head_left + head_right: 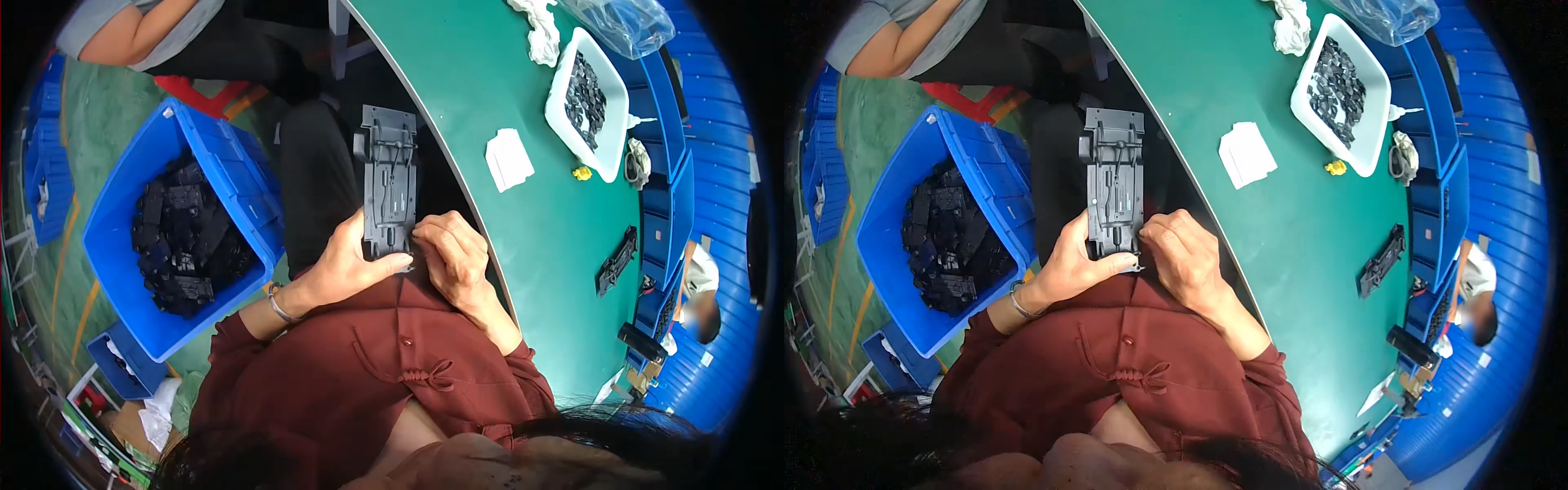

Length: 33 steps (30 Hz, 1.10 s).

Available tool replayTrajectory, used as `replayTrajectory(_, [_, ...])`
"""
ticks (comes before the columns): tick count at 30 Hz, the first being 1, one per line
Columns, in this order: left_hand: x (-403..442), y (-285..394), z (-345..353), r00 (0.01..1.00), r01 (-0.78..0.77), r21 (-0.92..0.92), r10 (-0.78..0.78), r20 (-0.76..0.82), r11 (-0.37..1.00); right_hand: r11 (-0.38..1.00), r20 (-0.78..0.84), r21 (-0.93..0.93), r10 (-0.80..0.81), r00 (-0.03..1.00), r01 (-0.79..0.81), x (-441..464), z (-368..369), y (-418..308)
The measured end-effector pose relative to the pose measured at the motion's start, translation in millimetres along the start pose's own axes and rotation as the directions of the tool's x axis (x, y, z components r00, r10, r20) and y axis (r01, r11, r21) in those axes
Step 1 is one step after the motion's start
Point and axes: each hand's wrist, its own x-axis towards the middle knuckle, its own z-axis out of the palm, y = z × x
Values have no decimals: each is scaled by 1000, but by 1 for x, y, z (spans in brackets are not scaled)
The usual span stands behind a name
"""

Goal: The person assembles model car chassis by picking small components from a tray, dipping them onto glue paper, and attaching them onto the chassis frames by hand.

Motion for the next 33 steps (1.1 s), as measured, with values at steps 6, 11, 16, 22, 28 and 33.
replayTrajectory(6, [1,-2,2,1000,-13,20,13,-2,1000,1000,18,-7,4,1000,-4,2,-3,-3])
replayTrajectory(11, [2,1,2,999,-33,104,36,-25,994,1000,37,-27,5,999,-4,3,-4,-5])
replayTrajectory(16, [0,-4,1,999,-39,56,41,-36,998,1000,37,-23,13,999,-12,7,-5,-10])
replayTrajectory(22, [2,-3,-4,998,-50,29,51,-29,998,999,18,-30,-22,1000,22,11,-3,-9])
replayTrajectory(28, [-1,3,-6,999,-39,28,40,-31,999,999,10,-13,-36,999,36,16,-3,-10])
replayTrajectory(33, [-1,13,-10,992,-118,136,123,-30,984,999,-26,32,-31,999,32,22,-4,-10])
